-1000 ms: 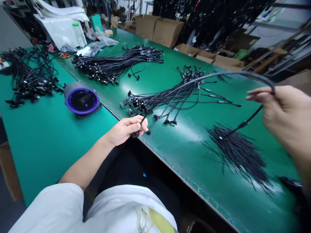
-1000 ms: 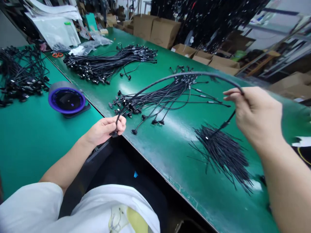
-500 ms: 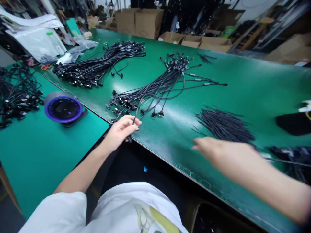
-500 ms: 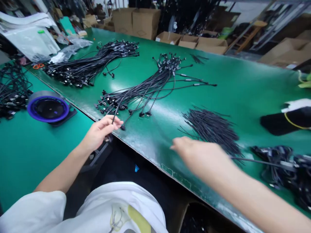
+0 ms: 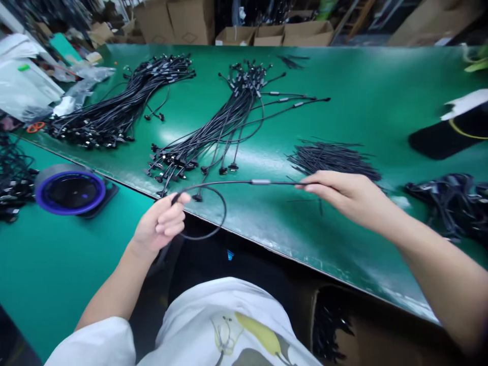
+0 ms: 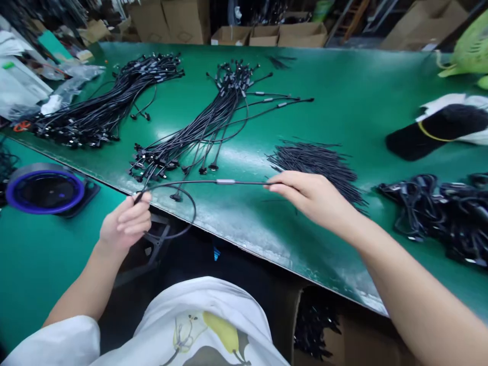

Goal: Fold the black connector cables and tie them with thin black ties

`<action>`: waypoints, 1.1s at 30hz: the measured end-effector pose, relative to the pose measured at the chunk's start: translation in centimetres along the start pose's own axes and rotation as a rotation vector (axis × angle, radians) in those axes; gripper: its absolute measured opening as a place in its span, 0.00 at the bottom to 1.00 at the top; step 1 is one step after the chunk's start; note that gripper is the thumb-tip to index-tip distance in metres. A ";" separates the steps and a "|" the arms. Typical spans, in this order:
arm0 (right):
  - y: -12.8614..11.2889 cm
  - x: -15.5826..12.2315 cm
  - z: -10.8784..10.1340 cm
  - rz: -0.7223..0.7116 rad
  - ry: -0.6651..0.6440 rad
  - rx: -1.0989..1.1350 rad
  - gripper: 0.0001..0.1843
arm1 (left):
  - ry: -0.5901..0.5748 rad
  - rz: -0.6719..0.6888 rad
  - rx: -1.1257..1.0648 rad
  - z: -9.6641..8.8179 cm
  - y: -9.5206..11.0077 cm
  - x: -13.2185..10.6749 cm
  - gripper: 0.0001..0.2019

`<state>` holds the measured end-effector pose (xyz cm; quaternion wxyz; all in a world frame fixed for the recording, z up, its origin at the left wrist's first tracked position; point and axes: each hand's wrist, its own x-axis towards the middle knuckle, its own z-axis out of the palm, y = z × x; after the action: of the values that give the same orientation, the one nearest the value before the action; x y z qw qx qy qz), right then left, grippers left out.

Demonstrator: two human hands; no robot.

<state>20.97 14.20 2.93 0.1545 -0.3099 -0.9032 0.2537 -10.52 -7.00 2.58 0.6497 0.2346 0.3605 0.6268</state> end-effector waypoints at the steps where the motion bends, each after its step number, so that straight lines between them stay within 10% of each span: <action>1: 0.6 -0.5 0.3 0.038 0.016 0.015 0.22 | 0.076 0.026 -0.033 -0.3 0.5 0.0 0.10; 4: 1.3 -1.8 1.1 0.132 0.086 -0.011 0.22 | 0.132 0.017 -0.047 -0.7 0.9 0.2 0.11; 11: 1.8 -2.2 0.5 0.263 0.330 -0.126 0.23 | -0.128 -0.245 0.207 -1.7 0.2 -0.2 0.16; 19: -2.8 -4.1 5.0 -0.334 0.120 -0.459 0.16 | 0.128 0.187 0.204 0.8 0.0 0.8 0.15; 24: -8.7 -3.5 6.8 -0.392 -0.264 -0.091 0.14 | -0.141 0.286 0.880 3.7 -4.5 2.2 0.11; 28: -8.8 -1.8 6.0 -0.212 0.053 0.306 0.10 | -0.278 0.283 1.038 4.2 -6.3 1.8 0.11; 33: -7.8 -0.7 9.9 0.115 0.342 0.783 0.15 | -0.165 0.214 0.575 4.7 -7.3 2.8 0.12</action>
<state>13.43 4.88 -0.98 0.3934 -0.3155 -0.6815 0.5303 -2.37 -4.34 -0.44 0.5142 0.4954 0.4423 0.5426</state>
